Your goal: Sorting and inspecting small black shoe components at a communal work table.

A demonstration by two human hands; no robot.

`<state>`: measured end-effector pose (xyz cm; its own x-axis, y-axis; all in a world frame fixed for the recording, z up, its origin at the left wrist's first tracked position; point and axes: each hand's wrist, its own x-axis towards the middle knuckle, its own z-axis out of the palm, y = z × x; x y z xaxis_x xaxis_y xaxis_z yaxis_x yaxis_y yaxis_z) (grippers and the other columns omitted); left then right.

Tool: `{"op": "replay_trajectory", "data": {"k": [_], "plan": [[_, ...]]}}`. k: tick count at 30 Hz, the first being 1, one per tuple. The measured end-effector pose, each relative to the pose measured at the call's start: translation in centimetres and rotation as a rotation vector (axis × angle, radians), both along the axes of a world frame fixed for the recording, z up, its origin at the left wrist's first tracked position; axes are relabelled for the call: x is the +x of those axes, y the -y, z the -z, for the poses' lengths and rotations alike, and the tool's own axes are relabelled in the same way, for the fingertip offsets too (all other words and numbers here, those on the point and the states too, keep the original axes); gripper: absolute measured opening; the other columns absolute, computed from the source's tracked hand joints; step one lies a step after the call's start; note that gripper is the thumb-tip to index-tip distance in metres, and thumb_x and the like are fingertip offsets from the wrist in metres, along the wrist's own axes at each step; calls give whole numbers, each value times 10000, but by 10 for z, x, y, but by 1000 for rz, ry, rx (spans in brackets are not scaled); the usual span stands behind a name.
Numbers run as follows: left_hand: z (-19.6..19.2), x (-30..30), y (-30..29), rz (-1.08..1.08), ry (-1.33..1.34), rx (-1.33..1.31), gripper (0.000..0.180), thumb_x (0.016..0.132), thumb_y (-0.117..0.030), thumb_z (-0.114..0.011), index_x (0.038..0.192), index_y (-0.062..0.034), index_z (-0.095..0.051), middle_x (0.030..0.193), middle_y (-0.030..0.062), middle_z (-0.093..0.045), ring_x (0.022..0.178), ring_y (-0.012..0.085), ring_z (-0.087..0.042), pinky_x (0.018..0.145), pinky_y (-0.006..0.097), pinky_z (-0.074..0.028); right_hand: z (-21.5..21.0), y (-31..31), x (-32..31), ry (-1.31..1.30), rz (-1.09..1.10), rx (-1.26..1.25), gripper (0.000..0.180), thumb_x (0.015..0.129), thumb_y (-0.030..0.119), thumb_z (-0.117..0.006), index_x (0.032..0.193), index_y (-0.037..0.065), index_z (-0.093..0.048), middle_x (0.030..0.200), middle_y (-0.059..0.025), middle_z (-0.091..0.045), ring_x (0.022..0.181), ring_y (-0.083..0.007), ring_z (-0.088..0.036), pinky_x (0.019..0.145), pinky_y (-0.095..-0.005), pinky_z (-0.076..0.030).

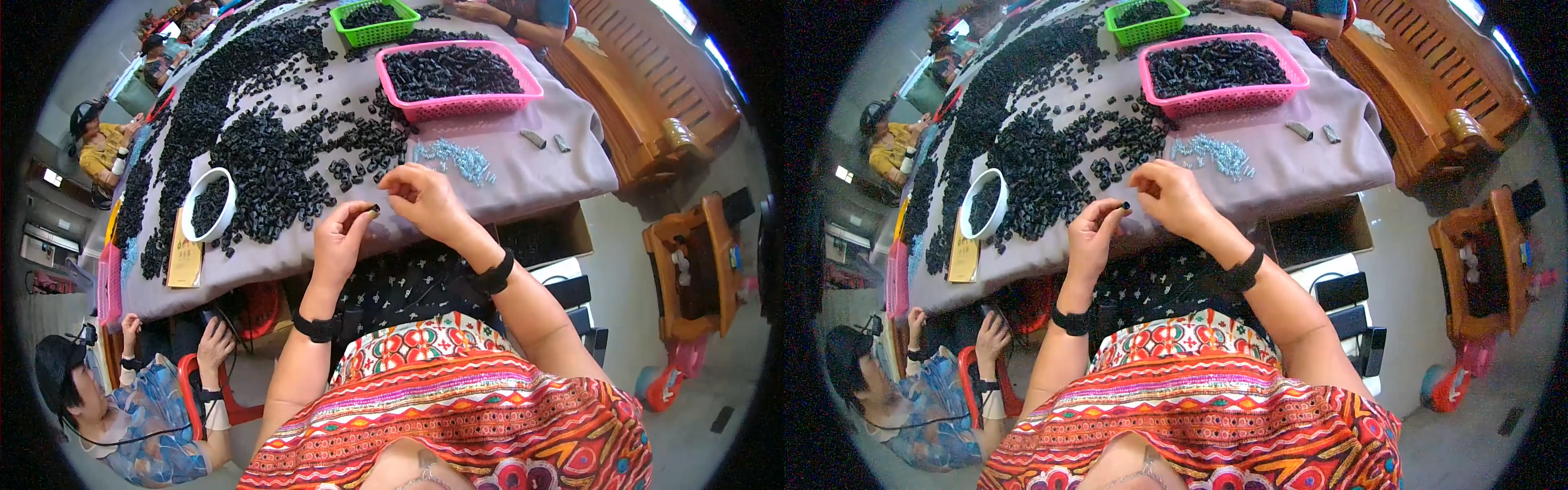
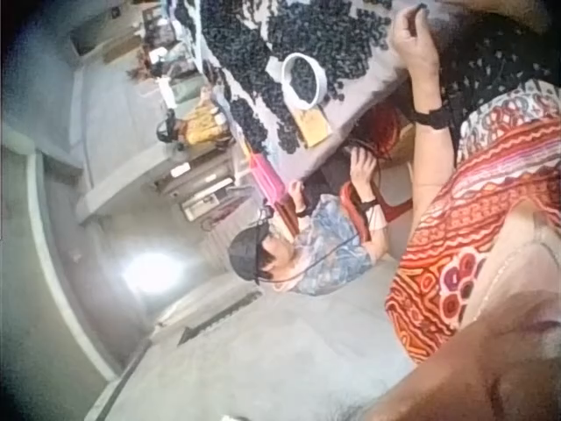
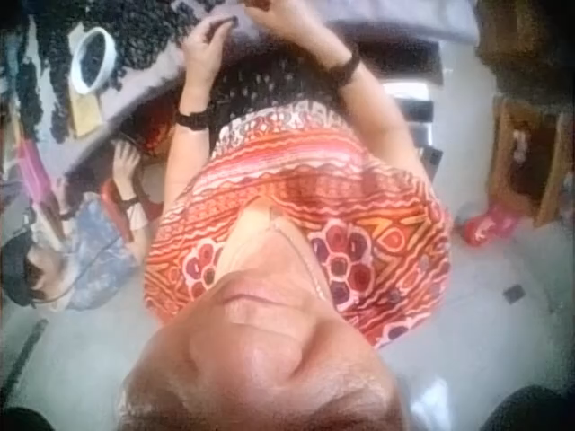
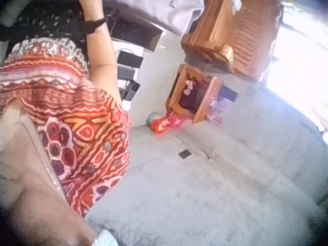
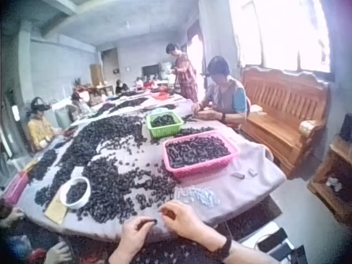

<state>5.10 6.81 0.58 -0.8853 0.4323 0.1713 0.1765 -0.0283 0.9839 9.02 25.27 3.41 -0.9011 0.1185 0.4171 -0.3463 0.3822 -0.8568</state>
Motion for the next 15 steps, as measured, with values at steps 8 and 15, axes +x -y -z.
{"op": "replay_trajectory", "data": {"k": [8, 15], "plan": [[-5, 15, 7, 56, 71, 48, 167, 953, -88, -583, 1081, -3, -649, 929, 45, -697, 684, 49, -553, 619, 190, -457, 2, 14, 4, 51, -82, -21, 158, 771, 12, -651, 927, -9, -667, 809, -98, -618, 705, -172, -616, 644, -281, -502], [-1, 14, 8, 92, 118, 34, 188, 966, -106, -569, 1116, -10, -632, 932, 44, -696, 699, 44, -567, 622, 183, -462, 8, 18, 3, 84, -84, -109, 151, 777, 8, -650, 925, -7, -675, 808, -87, -611, 700, -152, -607, 643, -277, -500]]}}
